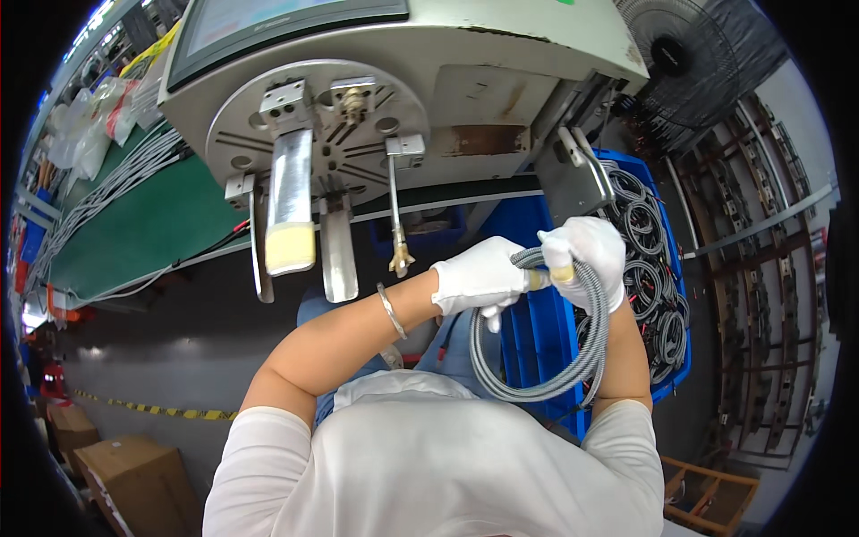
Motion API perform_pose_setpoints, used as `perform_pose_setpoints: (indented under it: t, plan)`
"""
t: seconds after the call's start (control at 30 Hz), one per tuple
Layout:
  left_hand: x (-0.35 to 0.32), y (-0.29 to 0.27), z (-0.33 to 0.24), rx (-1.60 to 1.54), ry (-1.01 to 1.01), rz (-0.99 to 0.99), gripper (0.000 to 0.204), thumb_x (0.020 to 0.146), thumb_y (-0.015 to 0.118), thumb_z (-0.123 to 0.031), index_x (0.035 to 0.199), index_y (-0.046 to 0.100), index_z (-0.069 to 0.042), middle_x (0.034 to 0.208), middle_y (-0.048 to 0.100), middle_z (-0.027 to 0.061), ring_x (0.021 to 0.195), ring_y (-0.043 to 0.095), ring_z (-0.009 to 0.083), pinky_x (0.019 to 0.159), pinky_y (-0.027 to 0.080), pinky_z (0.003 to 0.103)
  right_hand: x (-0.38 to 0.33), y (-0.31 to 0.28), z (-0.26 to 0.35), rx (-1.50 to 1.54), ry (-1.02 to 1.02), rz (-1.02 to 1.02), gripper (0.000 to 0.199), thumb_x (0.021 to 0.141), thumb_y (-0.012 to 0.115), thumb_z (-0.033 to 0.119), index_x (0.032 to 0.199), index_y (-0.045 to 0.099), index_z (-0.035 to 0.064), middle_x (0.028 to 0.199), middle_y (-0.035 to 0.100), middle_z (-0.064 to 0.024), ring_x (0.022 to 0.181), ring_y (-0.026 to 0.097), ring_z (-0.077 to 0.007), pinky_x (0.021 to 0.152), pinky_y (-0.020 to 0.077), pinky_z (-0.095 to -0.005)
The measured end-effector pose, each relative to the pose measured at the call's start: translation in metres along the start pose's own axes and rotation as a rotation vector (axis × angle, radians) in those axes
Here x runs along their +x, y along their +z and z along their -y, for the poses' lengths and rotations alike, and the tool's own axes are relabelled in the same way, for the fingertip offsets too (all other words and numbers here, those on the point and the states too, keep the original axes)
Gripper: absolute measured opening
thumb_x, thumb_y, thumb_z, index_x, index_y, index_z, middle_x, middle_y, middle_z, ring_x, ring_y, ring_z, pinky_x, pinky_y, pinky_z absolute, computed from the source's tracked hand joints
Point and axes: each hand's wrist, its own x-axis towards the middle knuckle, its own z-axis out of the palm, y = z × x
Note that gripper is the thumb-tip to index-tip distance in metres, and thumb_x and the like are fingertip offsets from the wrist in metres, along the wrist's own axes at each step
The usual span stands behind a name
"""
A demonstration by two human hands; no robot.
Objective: Wind long cables into circular coils using an industrial winding machine and place them into a storage bin.
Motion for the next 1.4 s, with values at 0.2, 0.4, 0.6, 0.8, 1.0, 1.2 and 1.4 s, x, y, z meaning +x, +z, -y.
perform_pose_setpoints:
  t: [0.2, 0.4, 0.6, 0.8, 1.0, 1.2, 1.4]
  plan:
    - [0.025, -0.004, -0.002, -0.46, 0.2, 0.459, 0.084, 0.09, 0.038, -0.07, 0.122, 0.052, 0.006, 0.087, 0.066, 0.0164, 0.081, 0.071, 0.0317, 0.067, 0.06, 0.036, -0.017, -0.035, -0.009, 0.447, 0.556, -0.329, 0.029, 0.092, 0.063, 0.02, 0.072, 0.062, -0.0009, 0.072, 0.063, -0.0072, 0.065, 0.06, -0.0156, 0.061, 0.0492, -0.027]
    - [0.07, 0.002, 0.001, 0.225, 0.878, -0.342, 0.087, 0.072, 0.084, -0.025, 0.142, 0.037, -0.005, 0.104, 0.063, 0.0122, 0.088, 0.061, 0.0147, 0.082, 0.051, 0.029, -0.011, -0.045, -0.038, 0.471, 0.587, -0.482, 0.031, 0.096, 0.058, 0.028, 0.08, 0.063, 0.0016, 0.067, 0.06, -0.0018, 0.049, 0.049, -0.0059, 0.043, 0.035, -0.0213]
    - [0.108, -0.029, -0.034, 0.637, 1.354, -0.726, 0.034, 0.069, 0.081, -0.018, 0.095, 0.064, -0.004, 0.085, 0.067, 0.0117, 0.076, 0.068, 0.0272, 0.07, 0.054, 0.031, -0.006, -0.038, -0.106, 0.569, 0.677, -0.473, 0.02, 0.096, 0.06, 0.022, 0.088, 0.063, 0.0038, 0.075, 0.063, -0.0026, 0.068, 0.06, -0.0102, 0.063, 0.0479, -0.0237]
    - [0.148, -0.063, -0.04, 0.458, 1.144, -0.909, 0.02, 0.081, 0.068, -0.014, 0.097, 0.059, -0.007, 0.081, 0.067, 0.0133, 0.077, 0.069, 0.0295, 0.07, 0.054, 0.033, -0.019, -0.001, -0.198, -0.266, 0.403, -0.176, 0.029, 0.088, 0.063, 0.018, 0.114, 0.06, 0.0048, 0.11, 0.065, -0.0093, 0.104, 0.06, -0.0256, 0.095, 0.0462, -0.0376]
    - [0.153, -0.071, -0.043, 0.548, 1.09, -0.959, 0.019, 0.09, 0.065, -0.014, 0.102, 0.062, -0.001, 0.088, 0.069, 0.0124, 0.082, 0.069, 0.0186, 0.075, 0.053, 0.029, -0.027, 0.023, -0.215, -0.144, 0.525, -0.362, 0.024, 0.088, 0.063, 0.014, 0.109, 0.063, 0.0036, 0.105, 0.066, -0.0104, 0.1, 0.063, -0.0255, 0.09, 0.0488, -0.0374]
    - [0.156, -0.072, -0.037, 0.513, 1.101, -0.948, 0.016, 0.09, 0.064, -0.012, 0.102, 0.062, -0.002, 0.087, 0.069, 0.0128, 0.081, 0.068, 0.0173, 0.074, 0.052, 0.029, -0.025, 0.028, -0.224, -0.095, 0.543, -0.469, 0.016, 0.087, 0.062, 0.01, 0.101, 0.065, 0.0021, 0.098, 0.068, -0.0113, 0.095, 0.065, -0.0258, 0.085, 0.0505, -0.0374]
    - [0.148, -0.061, -0.045, 0.421, 0.957, -0.956, 0.017, 0.092, 0.062, -0.013, 0.104, 0.06, 0.0, 0.087, 0.068, 0.0097, 0.08, 0.063, 0.0123, 0.074, 0.05, 0.027, -0.005, 0.011, -0.197, -0.238, 0.46, -0.371, 0.013, 0.087, 0.06, 0.009, 0.095, 0.066, 0.0013, 0.094, 0.069, -0.0124, 0.091, 0.065, -0.0288, 0.081, 0.0513, -0.0399]
